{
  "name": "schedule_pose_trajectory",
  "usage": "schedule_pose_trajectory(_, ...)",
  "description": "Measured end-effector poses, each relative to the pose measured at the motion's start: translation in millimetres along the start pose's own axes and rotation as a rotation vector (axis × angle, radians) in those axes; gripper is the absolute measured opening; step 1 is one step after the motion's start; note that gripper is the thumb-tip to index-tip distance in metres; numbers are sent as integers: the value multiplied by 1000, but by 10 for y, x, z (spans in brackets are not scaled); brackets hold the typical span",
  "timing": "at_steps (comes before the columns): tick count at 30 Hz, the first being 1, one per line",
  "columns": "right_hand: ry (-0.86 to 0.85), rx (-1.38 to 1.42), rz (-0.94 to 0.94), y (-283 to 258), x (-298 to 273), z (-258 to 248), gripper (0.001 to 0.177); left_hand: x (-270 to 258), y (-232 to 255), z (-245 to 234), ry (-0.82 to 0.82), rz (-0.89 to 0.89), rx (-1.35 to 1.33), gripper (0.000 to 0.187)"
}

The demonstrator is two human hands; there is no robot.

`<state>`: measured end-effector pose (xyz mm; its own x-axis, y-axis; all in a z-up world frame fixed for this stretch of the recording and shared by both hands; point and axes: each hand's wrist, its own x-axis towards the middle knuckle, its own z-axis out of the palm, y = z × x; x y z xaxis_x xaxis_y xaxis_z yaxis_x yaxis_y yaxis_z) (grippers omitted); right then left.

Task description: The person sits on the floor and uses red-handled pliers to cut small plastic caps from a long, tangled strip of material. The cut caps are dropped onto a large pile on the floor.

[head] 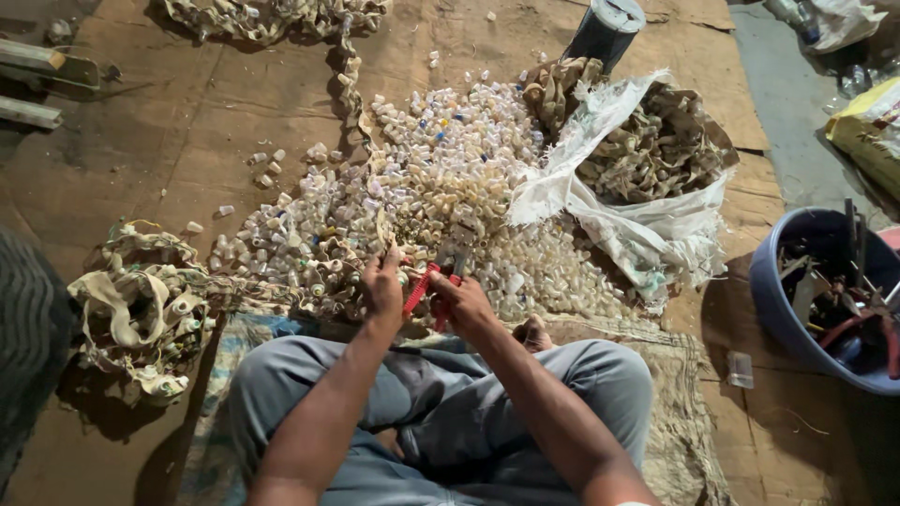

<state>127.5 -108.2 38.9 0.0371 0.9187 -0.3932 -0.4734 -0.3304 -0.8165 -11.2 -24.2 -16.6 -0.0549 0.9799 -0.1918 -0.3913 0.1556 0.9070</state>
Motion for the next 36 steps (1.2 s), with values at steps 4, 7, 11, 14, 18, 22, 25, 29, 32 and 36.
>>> schedule_pose_trajectory(4, 57, 68, 72, 173, 160, -82, 26, -105, 24, 20, 93, -16, -106, 21)
schedule_pose_trajectory(7, 80, 274, 29, 239, 296, -116, 21, -165, 134, 58, 126, 17, -117, 20)
schedule_pose_trajectory(11, 89, 248, 81, 229, 289, -60, 20, -273, 253, 118, 119, 67, -49, 23)
schedule_pose_trajectory(14, -53, 223, 182, 197, 78, 48, 20, -133, 287, 36, 236, -34, -92, 22)
schedule_pose_trajectory(18, -104, 127, 215, 77, -126, 145, 22, 206, 168, -156, 348, 58, -68, 25)
schedule_pose_trajectory(22, -47, 44, 212, -52, -126, 82, 24, 376, 58, -158, 276, 173, -117, 25)
schedule_pose_trajectory(25, 115, -219, 109, -171, -100, -161, 31, 298, 85, -202, 161, 29, -81, 19)
schedule_pose_trajectory(29, 263, -632, 25, -459, 62, -617, 29, 249, 273, -183, -47, -93, -118, 14)
schedule_pose_trajectory(32, 215, -655, 72, -397, 181, -826, 34, 124, 325, -173, -219, -107, -283, 13)
schedule_pose_trajectory(36, 457, -942, -170, -312, 306, -838, 40, 14, 490, -221, -289, -301, -374, 15)
